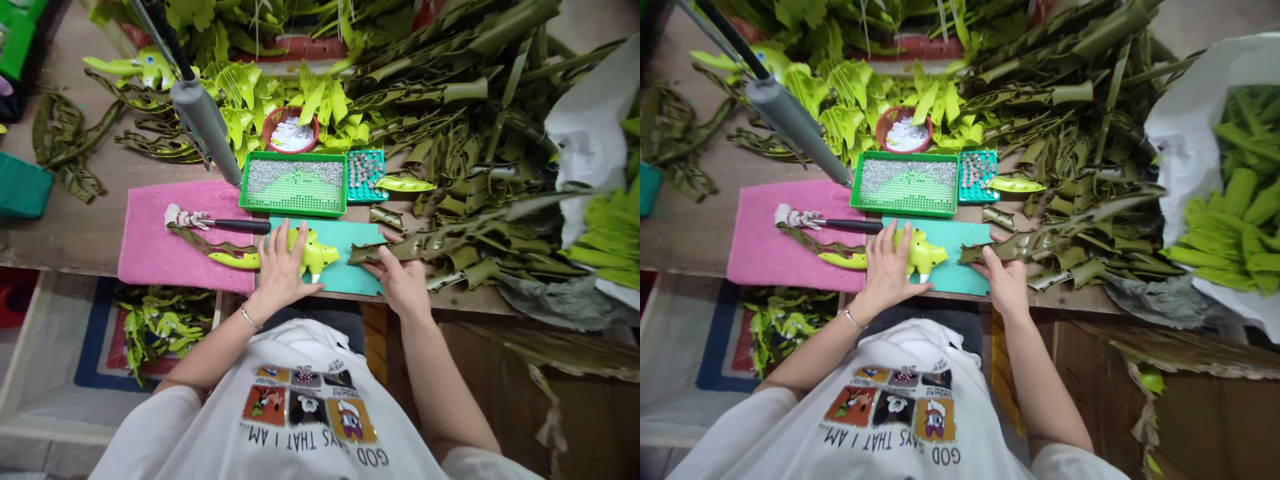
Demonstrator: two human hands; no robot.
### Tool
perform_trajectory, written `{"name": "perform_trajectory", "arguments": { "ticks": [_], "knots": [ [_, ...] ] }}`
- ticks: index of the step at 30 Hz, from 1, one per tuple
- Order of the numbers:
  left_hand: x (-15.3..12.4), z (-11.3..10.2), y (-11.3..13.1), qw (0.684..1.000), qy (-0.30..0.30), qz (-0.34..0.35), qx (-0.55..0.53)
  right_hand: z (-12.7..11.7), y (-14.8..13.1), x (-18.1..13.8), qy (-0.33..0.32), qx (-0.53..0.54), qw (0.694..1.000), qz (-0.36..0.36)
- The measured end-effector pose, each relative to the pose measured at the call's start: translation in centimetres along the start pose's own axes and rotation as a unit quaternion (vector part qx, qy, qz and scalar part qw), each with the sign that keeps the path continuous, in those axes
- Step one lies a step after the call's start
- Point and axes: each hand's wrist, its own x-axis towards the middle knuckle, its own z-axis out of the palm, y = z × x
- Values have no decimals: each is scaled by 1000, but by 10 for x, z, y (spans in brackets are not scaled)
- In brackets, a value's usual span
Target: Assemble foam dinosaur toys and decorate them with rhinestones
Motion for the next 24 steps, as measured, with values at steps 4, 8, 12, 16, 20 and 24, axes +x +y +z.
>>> {"name": "perform_trajectory", "arguments": {
  "ticks": [4, 8, 12, 16, 20, 24],
  "knots": [
    [-3, -3, -3, 1000, 1, 27, -14, 17, 9, 4, -75, 15, 996, 51],
    [-9, -11, -3, 999, 20, 25, -15, 33, 16, -4, -150, 61, 982, 96],
    [-12, -13, -9, 999, 26, 33, -6, 39, 18, -7, -158, 89, 977, 116],
    [-16, -7, -13, 999, 28, 36, -4, 44, 19, -9, -155, 65, 977, 131],
    [-21, -6, -15, 998, 49, 35, -11, 50, 19, -16, -139, 50, 981, 125],
    [-23, -8, -17, 998, 54, 26, -14, 60, 19, -25, -93, 11, 994, 60]
  ]
}}
